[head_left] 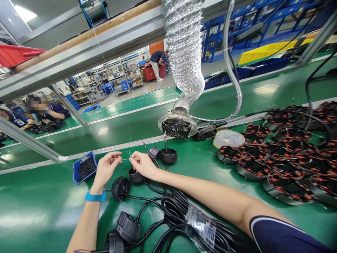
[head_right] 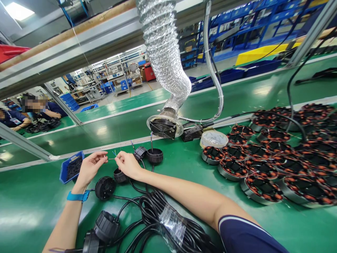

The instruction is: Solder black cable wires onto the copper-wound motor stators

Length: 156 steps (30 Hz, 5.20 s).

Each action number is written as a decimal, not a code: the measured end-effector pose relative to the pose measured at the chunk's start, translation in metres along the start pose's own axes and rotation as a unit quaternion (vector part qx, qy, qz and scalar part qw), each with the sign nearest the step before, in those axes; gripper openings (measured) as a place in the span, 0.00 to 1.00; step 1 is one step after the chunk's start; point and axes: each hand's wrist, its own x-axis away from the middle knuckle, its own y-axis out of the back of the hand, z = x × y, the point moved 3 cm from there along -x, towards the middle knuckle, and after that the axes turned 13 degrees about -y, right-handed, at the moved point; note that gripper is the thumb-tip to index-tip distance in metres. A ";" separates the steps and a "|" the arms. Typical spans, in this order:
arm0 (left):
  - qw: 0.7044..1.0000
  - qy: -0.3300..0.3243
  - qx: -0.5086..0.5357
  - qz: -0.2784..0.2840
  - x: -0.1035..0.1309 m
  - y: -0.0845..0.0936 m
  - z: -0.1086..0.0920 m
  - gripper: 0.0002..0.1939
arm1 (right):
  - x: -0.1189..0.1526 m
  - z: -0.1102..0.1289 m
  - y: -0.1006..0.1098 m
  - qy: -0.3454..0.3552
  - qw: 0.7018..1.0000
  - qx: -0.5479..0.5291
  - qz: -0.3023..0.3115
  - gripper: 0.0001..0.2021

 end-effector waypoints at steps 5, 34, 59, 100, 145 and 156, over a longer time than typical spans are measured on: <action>1.000 -0.001 -0.004 0.002 0.000 0.001 0.000 0.16 | 0.000 0.000 0.000 -0.001 1.000 -0.004 -0.001 0.07; 0.996 0.045 0.030 0.073 0.001 -0.001 0.003 0.14 | 0.001 0.003 0.000 0.013 0.999 0.041 0.007 0.08; 0.979 0.075 0.150 -0.114 0.002 -0.013 0.007 0.20 | 0.003 0.008 0.003 0.026 0.997 0.072 0.002 0.14; 0.981 0.068 0.151 -0.097 0.002 -0.008 0.003 0.23 | 0.006 0.012 -0.002 0.098 0.985 0.133 0.049 0.11; 0.996 0.052 0.071 0.008 0.004 -0.017 -0.002 0.16 | 0.000 0.005 -0.002 -0.007 0.999 0.018 0.046 0.11; 0.989 0.137 0.048 0.009 0.000 -0.005 0.023 0.23 | 0.003 0.034 0.016 0.096 0.902 0.421 0.022 0.10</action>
